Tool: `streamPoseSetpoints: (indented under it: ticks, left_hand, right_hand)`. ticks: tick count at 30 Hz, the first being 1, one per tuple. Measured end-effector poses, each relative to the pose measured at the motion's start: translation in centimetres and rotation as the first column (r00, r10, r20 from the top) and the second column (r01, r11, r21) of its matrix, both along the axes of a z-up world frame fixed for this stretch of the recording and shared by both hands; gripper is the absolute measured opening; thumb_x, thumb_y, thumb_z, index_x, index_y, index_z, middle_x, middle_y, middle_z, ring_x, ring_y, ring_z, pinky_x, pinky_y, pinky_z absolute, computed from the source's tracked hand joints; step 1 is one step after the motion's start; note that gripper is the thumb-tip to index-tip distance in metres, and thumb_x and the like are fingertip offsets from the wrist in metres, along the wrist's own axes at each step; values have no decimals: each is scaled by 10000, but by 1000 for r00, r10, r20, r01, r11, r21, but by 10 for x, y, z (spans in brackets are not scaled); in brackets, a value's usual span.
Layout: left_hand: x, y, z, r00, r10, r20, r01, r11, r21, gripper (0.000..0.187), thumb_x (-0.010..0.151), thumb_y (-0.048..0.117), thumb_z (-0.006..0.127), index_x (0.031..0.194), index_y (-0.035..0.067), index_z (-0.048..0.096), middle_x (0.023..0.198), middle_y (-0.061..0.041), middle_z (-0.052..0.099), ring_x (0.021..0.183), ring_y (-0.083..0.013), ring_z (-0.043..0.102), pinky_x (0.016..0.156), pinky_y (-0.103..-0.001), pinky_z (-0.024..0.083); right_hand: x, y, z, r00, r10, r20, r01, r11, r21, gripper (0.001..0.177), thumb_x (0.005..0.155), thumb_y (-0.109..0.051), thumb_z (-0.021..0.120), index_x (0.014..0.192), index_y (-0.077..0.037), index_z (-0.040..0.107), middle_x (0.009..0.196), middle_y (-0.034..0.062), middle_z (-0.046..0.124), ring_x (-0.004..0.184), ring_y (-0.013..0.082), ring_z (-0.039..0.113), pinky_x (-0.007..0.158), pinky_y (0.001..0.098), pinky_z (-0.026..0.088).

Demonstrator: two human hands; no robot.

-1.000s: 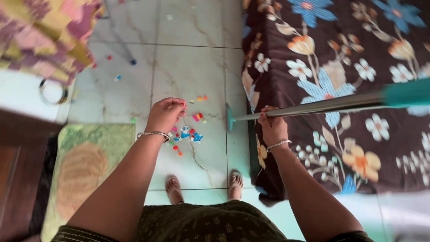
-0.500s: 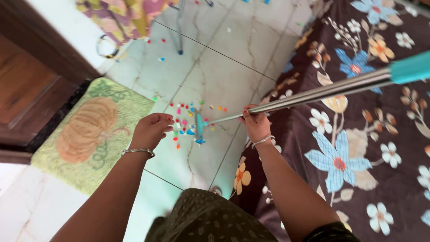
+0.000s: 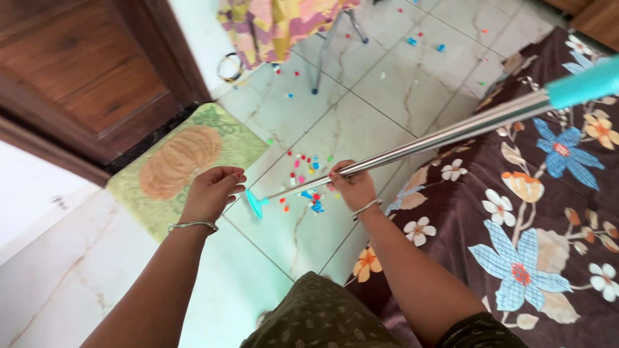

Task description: The person sweeps up small pieces of colored paper with a broom, rolls up a floor mat by hand, and then uses the broom to retrieve an item from under a bed before repositioning an ironing board.

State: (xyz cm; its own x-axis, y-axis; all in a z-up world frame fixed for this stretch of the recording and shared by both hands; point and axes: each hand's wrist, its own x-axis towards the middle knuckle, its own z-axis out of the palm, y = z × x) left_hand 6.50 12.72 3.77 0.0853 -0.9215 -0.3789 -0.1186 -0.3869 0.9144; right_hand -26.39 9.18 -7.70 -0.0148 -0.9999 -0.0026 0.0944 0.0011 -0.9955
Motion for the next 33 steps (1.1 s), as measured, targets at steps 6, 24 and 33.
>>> streamPoseSetpoints:
  ticks: [6,24,33]
  left_hand:
    - [40,47,-9,992,115,-45,-114,993,23,276,923,220,627,1132,63,717,1034,-17,758,954,-135,727,790,-301,533]
    - [-34,-38,-28,961,275,27,-276,959,71,249,934,213,620,1100,54,717,1009,-20,764,888,-111,704,749,-270,524]
    - [-110,-90,-43,968,250,28,-252,965,77,226,914,183,633,1061,47,738,965,-20,759,877,-107,716,736,-271,521]
  right_hand:
    - [62,37,-23,977,192,-98,-192,981,10,149,926,-6,666,1068,-8,621,907,76,693,825,138,715,746,273,617]
    - [-65,-131,-90,849,305,-431,-300,950,81,132,902,-44,722,1007,-65,646,808,38,674,724,115,635,665,273,538]
    - [-155,-225,-60,787,218,-577,-273,962,-9,113,914,-30,693,1010,-59,641,817,35,682,748,98,649,700,254,533]
